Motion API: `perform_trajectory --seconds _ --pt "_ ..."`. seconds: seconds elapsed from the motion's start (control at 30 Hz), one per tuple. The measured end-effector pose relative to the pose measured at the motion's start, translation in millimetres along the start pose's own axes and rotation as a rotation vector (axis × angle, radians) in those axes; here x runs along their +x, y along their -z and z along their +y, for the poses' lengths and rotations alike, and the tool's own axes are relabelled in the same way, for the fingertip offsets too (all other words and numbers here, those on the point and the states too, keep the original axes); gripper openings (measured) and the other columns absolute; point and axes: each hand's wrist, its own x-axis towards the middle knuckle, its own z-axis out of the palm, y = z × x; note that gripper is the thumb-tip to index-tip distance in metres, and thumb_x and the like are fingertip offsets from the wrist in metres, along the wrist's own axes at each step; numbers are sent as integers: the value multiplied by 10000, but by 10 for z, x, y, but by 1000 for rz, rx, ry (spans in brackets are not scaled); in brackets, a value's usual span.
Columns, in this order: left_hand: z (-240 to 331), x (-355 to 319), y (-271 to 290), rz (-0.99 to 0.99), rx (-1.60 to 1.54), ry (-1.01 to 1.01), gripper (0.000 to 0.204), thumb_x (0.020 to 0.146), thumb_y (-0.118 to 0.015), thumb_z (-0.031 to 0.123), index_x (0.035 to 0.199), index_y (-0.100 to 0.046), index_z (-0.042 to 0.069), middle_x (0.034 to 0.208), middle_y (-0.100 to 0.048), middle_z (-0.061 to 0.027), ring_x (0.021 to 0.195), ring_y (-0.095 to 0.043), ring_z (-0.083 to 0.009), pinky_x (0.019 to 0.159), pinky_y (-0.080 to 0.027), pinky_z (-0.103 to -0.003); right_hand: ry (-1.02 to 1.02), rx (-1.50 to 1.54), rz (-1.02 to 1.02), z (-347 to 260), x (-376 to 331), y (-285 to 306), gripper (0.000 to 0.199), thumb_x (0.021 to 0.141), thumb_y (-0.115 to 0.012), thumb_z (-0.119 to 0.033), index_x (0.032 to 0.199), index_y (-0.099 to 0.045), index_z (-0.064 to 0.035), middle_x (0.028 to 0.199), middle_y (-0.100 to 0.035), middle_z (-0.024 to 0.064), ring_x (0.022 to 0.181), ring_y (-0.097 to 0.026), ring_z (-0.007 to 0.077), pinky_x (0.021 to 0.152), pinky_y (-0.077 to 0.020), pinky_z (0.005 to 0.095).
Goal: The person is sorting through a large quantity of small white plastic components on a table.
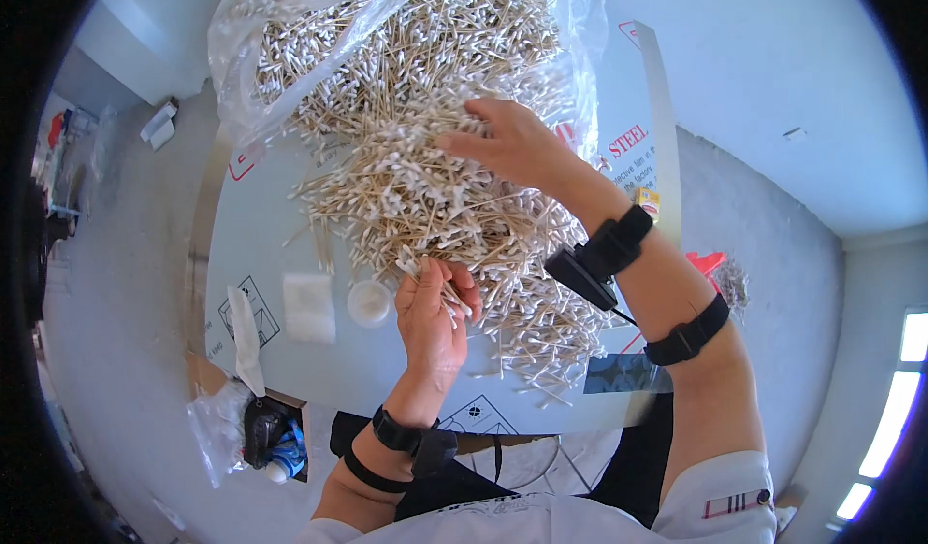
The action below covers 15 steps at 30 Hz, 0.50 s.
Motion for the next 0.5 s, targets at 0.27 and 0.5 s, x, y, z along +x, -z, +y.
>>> perform_trajectory --seconds 0.27,0.5 --pt "-30 38 -22 7 71 -75 275 955 -424 267 842 -497 27 852 -604 -121 740 -601 -215 666 -501 -338 423 -167 75 -109 -58 -230 748 788 -597 -492 1261 -398 52 1256 -424 286 1198 -399 388 1002 -331 401" --pt "-70 52 -37 -6 45 -119 314 959 -416 266 910 -536 -20 895 -616 -123 798 -608 -206 740 -494 -319 545 -139 67 -290 -234 -231 619 815 -621 -386 1271 -413 -22 1269 -448 203 1195 -422 332 986 -359 386"
